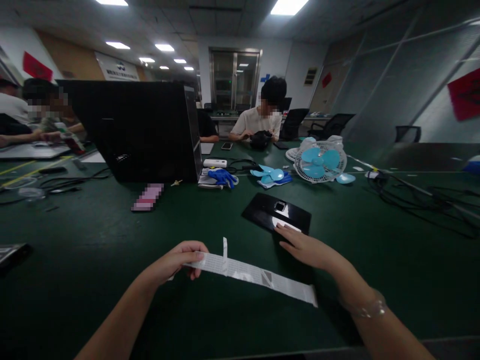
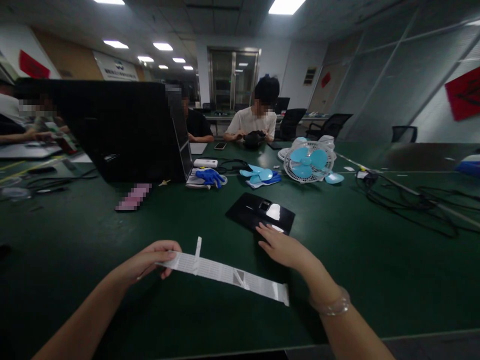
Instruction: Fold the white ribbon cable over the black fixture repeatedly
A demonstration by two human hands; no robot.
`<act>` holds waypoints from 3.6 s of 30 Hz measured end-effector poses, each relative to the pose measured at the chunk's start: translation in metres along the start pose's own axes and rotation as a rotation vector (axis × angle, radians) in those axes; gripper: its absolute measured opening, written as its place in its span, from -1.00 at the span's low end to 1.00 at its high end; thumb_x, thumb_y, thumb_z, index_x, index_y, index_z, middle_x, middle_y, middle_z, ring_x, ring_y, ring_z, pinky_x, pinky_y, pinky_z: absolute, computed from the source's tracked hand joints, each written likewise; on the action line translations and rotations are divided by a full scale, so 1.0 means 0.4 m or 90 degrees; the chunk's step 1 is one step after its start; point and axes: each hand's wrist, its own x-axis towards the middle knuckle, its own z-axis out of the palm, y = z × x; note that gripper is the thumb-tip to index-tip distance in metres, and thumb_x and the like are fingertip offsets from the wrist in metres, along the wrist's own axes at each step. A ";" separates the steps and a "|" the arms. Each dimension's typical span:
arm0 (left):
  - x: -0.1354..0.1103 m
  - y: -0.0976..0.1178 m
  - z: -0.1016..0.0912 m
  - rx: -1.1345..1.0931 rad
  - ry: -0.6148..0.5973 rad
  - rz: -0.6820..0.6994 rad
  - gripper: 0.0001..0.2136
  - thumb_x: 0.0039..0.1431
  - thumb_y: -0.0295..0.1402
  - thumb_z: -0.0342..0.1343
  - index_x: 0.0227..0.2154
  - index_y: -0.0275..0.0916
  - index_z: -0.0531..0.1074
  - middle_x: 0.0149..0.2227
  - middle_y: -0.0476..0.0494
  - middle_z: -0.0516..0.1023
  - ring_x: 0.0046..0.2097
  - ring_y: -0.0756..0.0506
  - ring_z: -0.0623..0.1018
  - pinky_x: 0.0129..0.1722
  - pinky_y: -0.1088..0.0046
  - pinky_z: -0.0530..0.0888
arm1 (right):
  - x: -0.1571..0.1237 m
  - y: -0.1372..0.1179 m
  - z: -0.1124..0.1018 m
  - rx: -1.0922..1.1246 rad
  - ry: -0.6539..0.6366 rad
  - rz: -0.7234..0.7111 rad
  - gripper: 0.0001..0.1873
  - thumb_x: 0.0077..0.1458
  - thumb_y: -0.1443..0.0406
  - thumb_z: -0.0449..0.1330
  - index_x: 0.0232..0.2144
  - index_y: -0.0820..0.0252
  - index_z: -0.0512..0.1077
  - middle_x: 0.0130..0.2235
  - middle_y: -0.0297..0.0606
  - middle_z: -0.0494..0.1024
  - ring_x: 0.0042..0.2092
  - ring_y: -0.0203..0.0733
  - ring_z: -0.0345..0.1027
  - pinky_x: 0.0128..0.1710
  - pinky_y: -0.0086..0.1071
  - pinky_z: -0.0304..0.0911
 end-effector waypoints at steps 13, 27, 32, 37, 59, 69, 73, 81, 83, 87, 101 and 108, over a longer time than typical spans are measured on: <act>0.004 0.013 -0.013 0.308 0.074 0.050 -0.81 0.20 -0.28 0.03 -0.30 -0.22 0.52 -0.13 -0.10 0.50 -0.09 -0.15 0.49 -0.10 0.34 0.39 | -0.004 -0.146 0.043 0.051 -0.113 -0.294 -0.34 0.20 0.37 -0.03 0.33 -0.07 0.08 0.38 -0.48 0.00 0.38 -0.03 -0.22 0.33 0.05 -0.16; 0.030 -0.017 -0.008 0.278 0.171 -0.033 -0.71 0.24 -0.14 -0.03 -0.21 -0.23 0.45 -0.45 0.01 0.40 -0.44 0.01 0.40 -0.53 0.57 0.25 | -0.011 -0.154 0.048 0.107 -0.007 -0.351 -0.27 0.17 0.03 0.17 0.33 -0.11 0.08 0.26 -0.25 0.30 0.22 0.05 0.19 0.18 0.02 0.15; 0.034 -0.025 -0.015 0.230 0.183 -0.013 -0.67 0.20 -0.20 0.06 -0.01 -0.18 0.37 -0.17 -0.09 0.48 -0.41 0.04 0.47 -0.53 0.58 0.27 | 0.006 -0.132 0.055 -0.007 0.129 -0.398 -0.41 0.24 0.34 0.01 0.29 -0.15 0.17 0.25 -0.28 0.31 0.18 -0.04 0.24 0.13 -0.02 0.21; 0.023 -0.007 -0.020 0.294 0.248 -0.065 -0.66 0.15 -0.21 0.11 -0.03 -0.21 0.39 -0.03 -0.21 0.43 -0.35 -0.02 0.54 -0.50 0.54 0.35 | 0.029 -0.093 0.054 -0.108 0.200 -0.376 -0.44 0.21 0.43 -0.05 0.19 -0.10 0.33 0.13 -0.19 0.41 0.09 0.00 0.30 0.03 0.02 0.28; 0.012 0.001 -0.027 0.514 0.313 -0.053 -0.64 0.07 -0.01 0.12 -0.25 -0.19 0.46 -0.32 -0.09 0.49 -0.30 -0.12 0.45 -0.35 0.41 0.34 | 0.020 -0.129 0.045 -0.061 0.147 -0.346 -0.42 0.25 0.18 0.03 0.29 0.09 0.19 0.27 -0.16 0.28 0.24 0.02 0.16 0.22 0.03 0.09; 0.015 -0.001 -0.032 0.455 0.421 0.064 -0.50 0.28 0.09 -0.23 -0.30 -0.20 0.43 -0.33 -0.11 0.48 -0.26 -0.15 0.46 -0.34 0.40 0.32 | -0.010 -0.245 0.053 -0.069 0.019 -0.389 -0.35 0.32 0.05 -0.08 0.35 0.16 0.03 0.37 -0.19 0.01 0.36 -0.04 -0.13 0.34 -0.01 -0.17; 0.015 -0.003 -0.034 0.455 0.450 0.081 -0.52 0.28 0.08 -0.21 -0.32 -0.20 0.43 -0.41 -0.05 0.45 -0.33 -0.12 0.44 -0.38 0.42 0.30 | 0.004 -0.258 0.082 -0.054 0.023 -0.389 -0.32 0.31 0.04 -0.05 0.36 0.20 0.03 0.36 -0.11 0.03 0.36 0.00 -0.10 0.34 0.00 -0.17; 0.012 0.008 -0.016 0.460 0.435 0.064 -0.54 0.27 0.06 -0.17 -0.30 -0.21 0.45 -0.36 -0.08 0.48 -0.34 -0.12 0.44 -0.39 0.42 0.29 | 0.014 -0.254 0.114 -0.069 0.058 -0.364 -0.32 0.29 -0.03 -0.06 0.35 0.09 0.05 0.36 -0.17 0.09 0.34 0.00 -0.05 0.33 0.02 -0.17; 0.012 0.009 -0.014 0.462 0.434 0.058 -0.54 0.27 0.06 -0.16 -0.29 -0.22 0.45 -0.33 -0.11 0.49 -0.32 -0.13 0.46 -0.36 0.41 0.31 | 0.015 -0.257 0.118 -0.078 0.078 -0.367 -0.32 0.28 -0.03 -0.05 0.34 0.10 0.08 0.34 -0.15 0.13 0.33 0.02 -0.02 0.32 0.05 -0.16; 0.016 0.004 -0.016 0.462 0.432 0.059 -0.55 0.27 0.04 -0.15 -0.28 -0.21 0.46 -0.29 -0.13 0.52 -0.27 -0.15 0.48 -0.31 0.38 0.35 | 0.021 -0.262 0.117 -0.076 0.105 -0.379 -0.39 0.28 0.01 -0.03 0.29 0.10 0.18 0.30 -0.14 0.23 0.30 0.04 0.05 0.31 0.07 -0.14; 0.015 0.005 -0.018 0.469 0.437 0.053 -0.57 0.27 0.03 -0.13 -0.29 -0.21 0.47 -0.30 -0.13 0.51 -0.27 -0.15 0.48 -0.31 0.38 0.34 | 0.062 -0.206 0.086 -0.076 0.085 -0.227 -0.09 0.16 -0.11 0.04 0.39 0.18 -0.10 0.39 -0.04 -0.11 0.37 0.11 -0.19 0.30 0.12 -0.18; 0.016 0.003 -0.023 0.476 0.436 0.059 -0.56 0.26 0.04 -0.14 -0.31 -0.21 0.45 -0.33 -0.10 0.48 -0.29 -0.14 0.46 -0.34 0.40 0.32 | 0.072 -0.179 0.075 -0.108 0.088 -0.209 -0.12 0.13 -0.06 0.06 0.36 0.22 0.01 0.35 -0.02 0.05 0.32 0.11 -0.01 0.29 0.12 -0.14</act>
